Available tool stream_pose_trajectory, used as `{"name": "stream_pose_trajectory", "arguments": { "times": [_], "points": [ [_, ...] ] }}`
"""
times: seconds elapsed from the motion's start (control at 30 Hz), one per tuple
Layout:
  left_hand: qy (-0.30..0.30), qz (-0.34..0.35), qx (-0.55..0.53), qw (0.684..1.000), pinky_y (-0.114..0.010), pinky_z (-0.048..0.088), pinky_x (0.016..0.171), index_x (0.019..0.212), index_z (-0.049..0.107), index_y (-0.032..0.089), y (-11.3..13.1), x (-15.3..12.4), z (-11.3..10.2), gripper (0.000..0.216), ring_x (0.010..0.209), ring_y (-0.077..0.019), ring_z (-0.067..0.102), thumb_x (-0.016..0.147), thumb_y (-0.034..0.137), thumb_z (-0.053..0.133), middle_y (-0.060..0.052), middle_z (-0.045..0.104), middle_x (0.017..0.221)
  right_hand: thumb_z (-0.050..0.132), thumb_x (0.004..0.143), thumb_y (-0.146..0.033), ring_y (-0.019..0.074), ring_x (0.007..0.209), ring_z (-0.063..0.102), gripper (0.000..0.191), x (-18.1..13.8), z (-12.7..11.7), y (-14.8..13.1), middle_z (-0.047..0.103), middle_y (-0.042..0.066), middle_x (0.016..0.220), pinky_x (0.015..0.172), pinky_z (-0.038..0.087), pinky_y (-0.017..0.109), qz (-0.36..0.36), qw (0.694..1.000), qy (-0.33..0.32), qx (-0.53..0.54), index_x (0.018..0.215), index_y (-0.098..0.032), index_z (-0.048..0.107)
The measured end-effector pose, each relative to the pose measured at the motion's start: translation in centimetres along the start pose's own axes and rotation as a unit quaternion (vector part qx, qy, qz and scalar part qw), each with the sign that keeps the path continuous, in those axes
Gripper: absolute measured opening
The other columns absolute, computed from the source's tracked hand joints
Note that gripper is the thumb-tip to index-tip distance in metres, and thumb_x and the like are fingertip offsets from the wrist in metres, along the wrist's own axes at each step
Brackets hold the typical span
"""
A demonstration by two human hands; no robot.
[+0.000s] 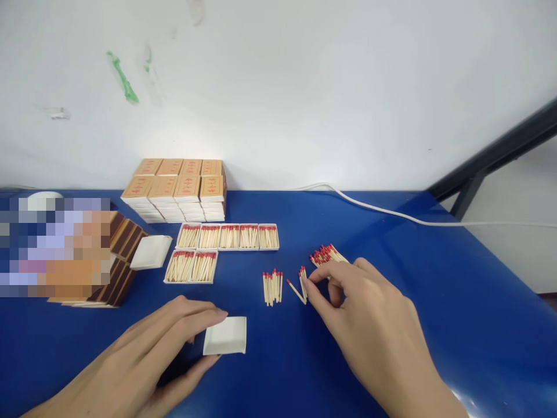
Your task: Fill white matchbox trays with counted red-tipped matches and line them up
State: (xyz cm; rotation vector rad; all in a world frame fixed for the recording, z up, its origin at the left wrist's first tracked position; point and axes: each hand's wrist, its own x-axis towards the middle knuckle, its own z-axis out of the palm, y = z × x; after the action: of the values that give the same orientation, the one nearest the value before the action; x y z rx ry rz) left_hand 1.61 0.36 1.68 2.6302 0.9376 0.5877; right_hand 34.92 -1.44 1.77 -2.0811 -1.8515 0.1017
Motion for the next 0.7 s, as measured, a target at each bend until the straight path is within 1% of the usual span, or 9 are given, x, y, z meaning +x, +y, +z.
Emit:
{"name": "stream_pose_trajectory", "arguments": {
  "times": [0.07,0.17,0.3,0.47,0.6,0.7],
  "points": [
    [0.002,-0.001,-0.004,1.000,-0.033,0.062,0.120,0.152,0.061,0.027,0.09,-0.01,-0.01,0.032,0.126,-0.0183,0.081,0.122,0.027,0.050,-0.004,0.080,0.137,0.056,0.106,-0.082,0.0219,0.063,0.066,0.055,0.07,-0.08,-0.12,0.065,0.000,0.069,0.051,0.044,0.032,-0.008,1.000,-0.001,0.008,0.096,-0.034,0.081],
    [0.000,-0.003,-0.008,1.000,-0.035,0.059,0.125,0.154,0.059,0.027,0.12,-0.07,0.00,0.034,0.128,-0.0183,0.081,0.120,0.025,0.053,-0.004,0.080,0.139,0.056,0.105,-0.083,0.0208,0.060,0.063,0.057,0.17,-0.24,-0.35,0.066,0.000,0.069,0.049,0.044,0.031,-0.019,1.000,0.001,0.019,0.094,-0.033,0.081],
    [-0.006,0.000,-0.007,1.000,-0.034,0.056,0.128,0.155,0.057,0.028,-0.12,-0.24,0.08,0.034,0.130,-0.0169,0.080,0.121,0.027,0.054,-0.003,0.079,0.140,0.057,0.105,-0.083,0.0198,0.058,0.062,0.057,0.14,-0.28,-0.40,0.065,0.001,0.069,0.049,0.045,0.031,-0.024,0.999,-0.002,0.030,0.094,-0.032,0.082],
    [-0.006,-0.002,-0.011,1.000,-0.034,0.056,0.127,0.155,0.057,0.028,-0.19,-0.27,0.08,0.035,0.130,-0.0172,0.079,0.120,0.025,0.054,-0.003,0.079,0.140,0.058,0.105,-0.082,0.0196,0.060,0.064,0.055,0.04,-0.09,-0.17,0.065,0.000,0.070,0.051,0.046,0.031,-0.019,0.999,-0.011,0.026,0.097,-0.033,0.082],
    [-0.006,-0.002,-0.004,1.000,-0.034,0.057,0.127,0.154,0.057,0.027,0.06,-0.17,-0.03,0.034,0.131,-0.0168,0.079,0.120,0.025,0.053,-0.003,0.079,0.141,0.056,0.104,-0.086,0.0200,0.060,0.064,0.059,0.13,-0.13,-0.36,0.065,0.000,0.070,0.051,0.046,0.031,-0.021,0.999,-0.012,0.033,0.096,-0.033,0.082],
    [-0.004,0.002,0.002,1.000,-0.033,0.058,0.125,0.153,0.058,0.027,0.14,-0.26,0.02,0.033,0.128,-0.0164,0.080,0.121,0.026,0.052,-0.003,0.079,0.139,0.057,0.105,-0.085,0.0203,0.061,0.065,0.058,0.24,-0.23,-0.71,0.065,-0.001,0.068,0.051,0.047,0.031,-0.027,0.999,-0.015,0.037,0.095,-0.033,0.081]
  ]
}}
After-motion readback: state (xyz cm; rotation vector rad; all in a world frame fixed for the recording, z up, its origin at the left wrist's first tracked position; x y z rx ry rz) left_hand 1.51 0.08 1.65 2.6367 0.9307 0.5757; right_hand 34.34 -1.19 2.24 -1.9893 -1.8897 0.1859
